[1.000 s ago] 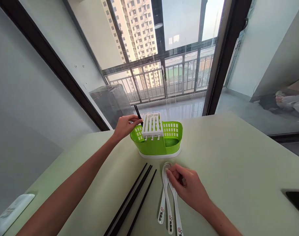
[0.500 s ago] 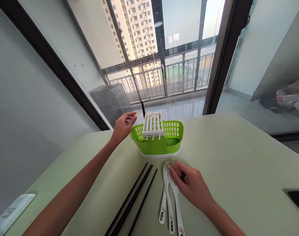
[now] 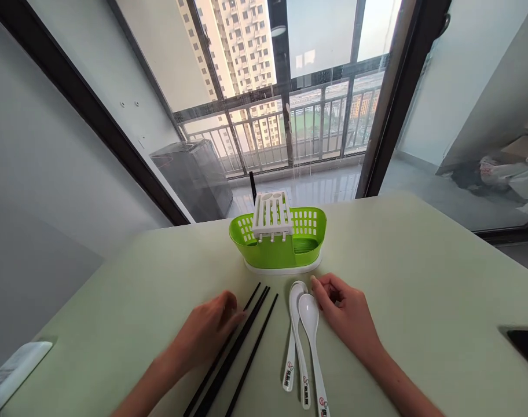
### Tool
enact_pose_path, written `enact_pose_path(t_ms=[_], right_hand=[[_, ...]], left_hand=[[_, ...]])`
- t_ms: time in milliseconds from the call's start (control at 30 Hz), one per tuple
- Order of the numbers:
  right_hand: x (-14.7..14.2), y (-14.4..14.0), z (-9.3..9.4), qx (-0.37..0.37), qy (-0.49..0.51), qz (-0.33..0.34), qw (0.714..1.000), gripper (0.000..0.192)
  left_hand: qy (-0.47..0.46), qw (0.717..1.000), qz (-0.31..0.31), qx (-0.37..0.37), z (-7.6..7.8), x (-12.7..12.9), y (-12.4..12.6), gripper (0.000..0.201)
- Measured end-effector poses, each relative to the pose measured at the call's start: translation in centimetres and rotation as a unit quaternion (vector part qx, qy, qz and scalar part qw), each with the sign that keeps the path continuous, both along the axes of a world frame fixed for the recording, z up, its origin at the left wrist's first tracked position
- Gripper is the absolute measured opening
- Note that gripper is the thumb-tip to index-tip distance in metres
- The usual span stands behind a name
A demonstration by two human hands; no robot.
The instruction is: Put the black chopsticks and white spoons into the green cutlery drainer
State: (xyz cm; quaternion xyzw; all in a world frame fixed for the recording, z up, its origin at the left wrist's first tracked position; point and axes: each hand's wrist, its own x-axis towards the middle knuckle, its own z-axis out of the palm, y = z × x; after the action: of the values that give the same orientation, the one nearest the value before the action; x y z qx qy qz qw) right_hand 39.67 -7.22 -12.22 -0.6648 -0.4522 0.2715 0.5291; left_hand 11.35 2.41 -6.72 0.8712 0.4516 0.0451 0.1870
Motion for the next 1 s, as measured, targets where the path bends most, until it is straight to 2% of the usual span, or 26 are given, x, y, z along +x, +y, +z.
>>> enact_pose_path(t_ms=[100, 267, 400, 600, 767, 900, 1000], right_hand=[[0.0, -0.1, -0.1, -0.005, -0.006, 0.001, 1.0, 0.05], [0.0, -0.2, -0.3, -0.005, -0.007, 0.004, 1.0, 0.049], [0.0, -0.2, -0.3, -0.009, -0.004, 0.003, 1.0, 0.05], [-0.1, -0.1, -0.1, -0.012, -0.008, 0.002, 1.0, 0.051], [-0.2, -0.1, 0.2, 0.001, -0.015, 0.003, 1.0, 0.052], [-0.1, 0.0, -0.1, -0.002, -0.011, 0.005, 1.0, 0.051], [0.0, 0.0, -0.5, -0.004, 0.002, 0.007, 1.0, 0.05]], left_hand=[[0.025, 0.999, -0.023, 0.036, -0.9, -0.7, -1.6, 0.031], [0.049, 0.995, -0.042, 0.075, -1.4, -1.6, -2.0, 0.032], [0.075, 0.993, -0.036, 0.078, -0.9, -2.0, -1.6, 0.028], [0.112, 0.991, -0.037, 0.059, 0.7, -2.2, -1.1, 0.009], [0.185, 0.979, -0.018, 0.078, 1.4, -1.4, -0.7, 0.021], [0.127, 0.989, -0.015, 0.071, 2.5, -1.2, 0.5, 0.03], [0.003, 0.998, -0.008, 0.057, 4.5, -1.3, 1.5, 0.027]])
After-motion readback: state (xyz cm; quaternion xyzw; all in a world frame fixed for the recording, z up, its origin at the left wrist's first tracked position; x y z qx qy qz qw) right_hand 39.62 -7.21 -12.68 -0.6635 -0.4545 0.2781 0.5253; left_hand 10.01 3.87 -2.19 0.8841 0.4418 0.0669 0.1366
